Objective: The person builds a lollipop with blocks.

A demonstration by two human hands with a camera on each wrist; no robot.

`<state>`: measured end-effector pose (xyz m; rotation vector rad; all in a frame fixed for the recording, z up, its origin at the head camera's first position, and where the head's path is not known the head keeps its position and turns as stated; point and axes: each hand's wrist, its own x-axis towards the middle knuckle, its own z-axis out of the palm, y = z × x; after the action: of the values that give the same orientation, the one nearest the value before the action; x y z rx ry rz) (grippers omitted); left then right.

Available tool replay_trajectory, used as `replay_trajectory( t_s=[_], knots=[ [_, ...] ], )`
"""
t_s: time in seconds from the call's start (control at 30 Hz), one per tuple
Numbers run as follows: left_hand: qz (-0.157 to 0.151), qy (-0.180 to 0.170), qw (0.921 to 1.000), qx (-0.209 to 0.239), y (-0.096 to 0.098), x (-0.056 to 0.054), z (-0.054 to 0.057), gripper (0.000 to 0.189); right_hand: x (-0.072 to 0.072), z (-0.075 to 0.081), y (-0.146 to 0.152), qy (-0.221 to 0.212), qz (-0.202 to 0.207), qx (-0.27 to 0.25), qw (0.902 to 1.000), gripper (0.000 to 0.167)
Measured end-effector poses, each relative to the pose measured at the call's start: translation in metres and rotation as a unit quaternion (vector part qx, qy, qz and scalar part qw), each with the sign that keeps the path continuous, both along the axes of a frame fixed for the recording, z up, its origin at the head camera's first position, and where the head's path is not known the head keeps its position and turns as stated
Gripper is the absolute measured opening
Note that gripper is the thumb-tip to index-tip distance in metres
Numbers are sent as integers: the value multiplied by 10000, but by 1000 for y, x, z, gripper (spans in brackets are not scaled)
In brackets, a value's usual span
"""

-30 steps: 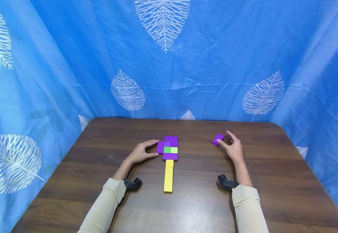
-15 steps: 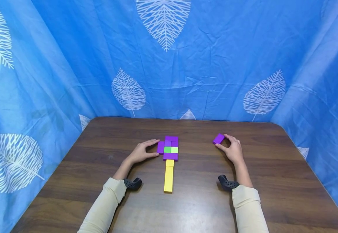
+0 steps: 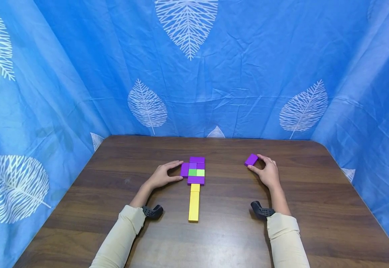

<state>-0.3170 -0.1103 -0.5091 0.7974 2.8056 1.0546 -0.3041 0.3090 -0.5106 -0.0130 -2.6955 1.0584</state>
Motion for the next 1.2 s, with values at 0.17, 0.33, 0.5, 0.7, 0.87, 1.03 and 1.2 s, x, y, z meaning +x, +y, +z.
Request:
replay_trajectory(
  t_s=[0.17, 0.33, 0.5, 0.7, 0.87, 1.03, 1.2],
  knots=[
    [-28, 61, 10000, -6, 0, 0, 1, 66, 0, -1, -1, 196, -20, -172, 9997, 65],
    [-62, 94, 9999, 7, 1, 0, 1, 66, 0, 2, -5, 450, 13, -559, 9974, 62],
    [-38, 59, 10000, -18, 1, 1, 1, 66, -3, 10, -22, 750, 324, -979, 9918, 61],
    [-8, 46, 10000, -40, 0, 1, 1, 66, -6, 18, -56, 960, 1145, -1055, 9831, 61],
    [-18, 49, 10000, 22, 0, 1, 1, 66, -6, 18, -78, 976, 1816, -947, 9739, 60],
    [-1, 49, 10000, 10, 0, 1, 1, 66, -4, 13, -94, 639, 2179, -607, 9720, 60],
    [-30, 74, 10000, 30, 1, 1, 2, 66, -1, 9, -105, 345, 2415, -444, 9688, 60]
  ],
)
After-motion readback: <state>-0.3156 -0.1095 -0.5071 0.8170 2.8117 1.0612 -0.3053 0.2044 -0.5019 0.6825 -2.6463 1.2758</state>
